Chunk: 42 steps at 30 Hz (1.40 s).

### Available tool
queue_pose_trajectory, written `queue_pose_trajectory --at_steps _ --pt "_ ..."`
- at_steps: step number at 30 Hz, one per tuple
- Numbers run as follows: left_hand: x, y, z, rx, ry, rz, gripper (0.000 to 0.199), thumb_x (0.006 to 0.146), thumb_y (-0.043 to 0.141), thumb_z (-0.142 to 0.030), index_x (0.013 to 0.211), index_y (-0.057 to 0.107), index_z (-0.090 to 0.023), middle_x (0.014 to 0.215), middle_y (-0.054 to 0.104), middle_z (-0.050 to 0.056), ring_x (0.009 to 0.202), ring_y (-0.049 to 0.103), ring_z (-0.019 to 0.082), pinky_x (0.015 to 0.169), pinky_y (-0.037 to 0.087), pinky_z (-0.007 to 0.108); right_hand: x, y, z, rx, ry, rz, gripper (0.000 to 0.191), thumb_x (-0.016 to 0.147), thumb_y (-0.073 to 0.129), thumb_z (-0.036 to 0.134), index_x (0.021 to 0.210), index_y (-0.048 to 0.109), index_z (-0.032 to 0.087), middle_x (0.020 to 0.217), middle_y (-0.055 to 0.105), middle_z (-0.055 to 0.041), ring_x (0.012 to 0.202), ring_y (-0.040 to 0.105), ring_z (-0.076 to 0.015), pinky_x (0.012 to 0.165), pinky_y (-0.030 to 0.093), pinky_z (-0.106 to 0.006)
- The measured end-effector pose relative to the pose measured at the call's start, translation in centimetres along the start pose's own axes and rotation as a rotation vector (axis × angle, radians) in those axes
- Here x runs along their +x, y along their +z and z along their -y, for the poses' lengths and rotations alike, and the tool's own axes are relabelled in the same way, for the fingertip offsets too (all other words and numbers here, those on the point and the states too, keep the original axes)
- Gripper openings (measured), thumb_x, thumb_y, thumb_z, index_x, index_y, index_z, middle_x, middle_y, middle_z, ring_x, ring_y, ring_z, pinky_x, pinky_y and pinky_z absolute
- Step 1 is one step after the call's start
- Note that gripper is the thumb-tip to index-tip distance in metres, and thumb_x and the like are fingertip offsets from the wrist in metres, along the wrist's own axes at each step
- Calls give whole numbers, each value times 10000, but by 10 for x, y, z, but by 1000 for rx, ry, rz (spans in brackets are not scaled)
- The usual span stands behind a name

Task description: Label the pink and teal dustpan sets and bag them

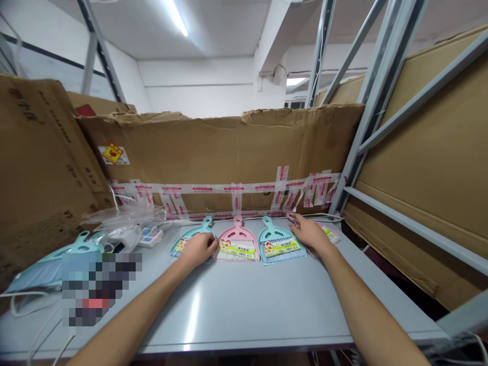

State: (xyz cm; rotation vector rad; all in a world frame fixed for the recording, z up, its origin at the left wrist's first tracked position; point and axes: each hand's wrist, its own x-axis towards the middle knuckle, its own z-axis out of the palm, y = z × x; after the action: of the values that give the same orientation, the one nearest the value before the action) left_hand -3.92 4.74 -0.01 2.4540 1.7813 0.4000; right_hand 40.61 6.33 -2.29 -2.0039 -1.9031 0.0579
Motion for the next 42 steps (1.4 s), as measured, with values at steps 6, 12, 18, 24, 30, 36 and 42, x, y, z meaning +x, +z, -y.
queue_pose_trajectory --at_steps 6,12,18,24,30,36,42 --pt "4 5 4 1 -5 -18 371 1066 526 -422 934 804 -215 986 843 133 891 761 289 706 406 342 -3 -5 12 33 -125 35 347 1007 660 376 1235 805 157 1025 821 -118 937 736 -272 807 470 -311" --pt "4 6 3 -6 25 -14 351 1070 532 -406 941 799 -218 1018 841 132 930 756 286 743 422 344 0 0 13 -22 -182 42 301 1005 670 343 1154 837 141 1078 811 -144 965 729 -271 851 480 -318" --pt "5 7 3 -1 29 -30 352 1082 529 -402 944 789 -209 1027 837 130 936 753 283 745 418 346 1 -1 13 -27 -190 81 240 1006 651 298 1020 861 182 1038 825 -120 947 740 -261 834 476 -304" --pt "4 11 -10 6 54 -18 371 1107 479 -399 953 755 -205 1049 823 146 954 749 283 762 419 346 3 -6 5 -19 -166 102 197 959 642 194 909 832 171 1013 836 -124 911 733 -257 793 458 -304" --pt "1 10 -16 -256 51 -99 538 1137 402 -517 814 703 -210 890 785 122 862 715 260 786 442 348 5 -4 -6 -23 -179 86 179 947 648 229 867 799 175 982 828 -121 892 724 -258 791 452 -307" --pt "16 -11 18 -1279 -148 -494 540 977 620 -737 1002 710 -205 771 651 4 626 558 147 560 392 247 4 -2 -7 41 -185 -10 274 1001 646 406 913 793 191 979 815 -124 865 707 -275 752 444 -326" --pt "23 -29 39 -1695 -270 -688 536 921 737 -699 1074 674 -190 777 597 -29 536 463 78 445 316 182 4 -1 -7 37 -181 -25 318 1024 603 434 909 790 203 988 811 -121 895 707 -283 794 460 -341"
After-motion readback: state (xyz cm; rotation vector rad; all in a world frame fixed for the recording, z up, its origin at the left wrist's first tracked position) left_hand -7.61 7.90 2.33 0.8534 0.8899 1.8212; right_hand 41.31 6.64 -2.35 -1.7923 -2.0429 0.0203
